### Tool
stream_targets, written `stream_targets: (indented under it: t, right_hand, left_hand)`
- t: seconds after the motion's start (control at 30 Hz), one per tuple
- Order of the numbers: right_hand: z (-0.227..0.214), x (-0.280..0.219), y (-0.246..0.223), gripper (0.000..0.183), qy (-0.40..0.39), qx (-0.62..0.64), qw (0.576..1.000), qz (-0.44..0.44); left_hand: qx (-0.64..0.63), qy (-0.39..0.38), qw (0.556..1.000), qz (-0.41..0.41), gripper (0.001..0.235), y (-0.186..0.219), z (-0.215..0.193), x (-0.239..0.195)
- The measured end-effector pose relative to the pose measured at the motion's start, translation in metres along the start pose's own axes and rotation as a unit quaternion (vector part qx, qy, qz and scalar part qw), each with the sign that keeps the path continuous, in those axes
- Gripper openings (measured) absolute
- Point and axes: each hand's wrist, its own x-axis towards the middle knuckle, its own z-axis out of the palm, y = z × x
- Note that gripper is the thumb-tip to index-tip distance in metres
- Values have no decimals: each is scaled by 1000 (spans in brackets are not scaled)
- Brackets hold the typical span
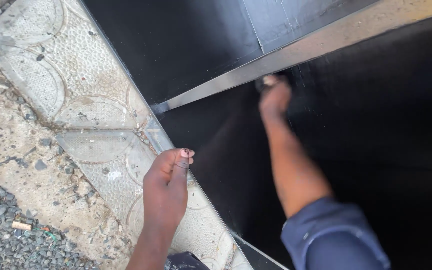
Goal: Applying a black liquid finish to a wooden cabinet using a sponge.
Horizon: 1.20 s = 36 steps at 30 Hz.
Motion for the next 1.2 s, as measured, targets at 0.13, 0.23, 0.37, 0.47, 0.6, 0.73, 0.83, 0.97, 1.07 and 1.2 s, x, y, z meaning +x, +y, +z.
stream_targets:
  t: [0.13, 0.23, 0.37, 0.47, 0.6, 0.73, 0.83, 0.97, 1.07, 1.2]
  right_hand:
    - [-13, 10, 1, 20, -129, 135, 982, 21]
    - [-11, -87, 4, 8, -93, 287, 953, -18]
    - [-127, -280, -155, 13, -122, 440, 884, -103]
    - [-199, -348, -183, 7, -227, 434, 871, -25]
    - [-191, -321, -149, 16, -158, 288, 944, -32]
    - [-98, -199, -62, 23, 44, 132, 967, -215]
    - [-20, -74, 59, 30, 27, -3, 998, -54]
    - [15, 14, 82, 12, -13, 71, 996, -56]
    - [-32, -90, 39, 8, -17, 175, 984, -24]
    - [-56, -300, -43, 11, -91, 361, 922, -102]
  left_hand:
    - [-54, 81, 995, 0, 24, 5, -7, 7]
    - [-98, 178, 979, 35, 31, -4, -17, 20]
    - [-66, 255, 958, 111, 35, 3, -29, 29]
    - [-90, 269, 947, 151, 34, -4, -32, 34]
    - [-107, 191, 965, 141, 32, -9, -13, 29]
    - [-78, 101, 990, 56, 29, 5, 5, 7]
    - [-40, 31, 999, 6, 30, 14, 12, 0]
    - [-11, 29, 999, -30, 28, 16, 4, -1]
    - [-36, 96, 995, 5, 30, 13, 0, 4]
    - [-65, 179, 976, 109, 37, 1, -2, 15]
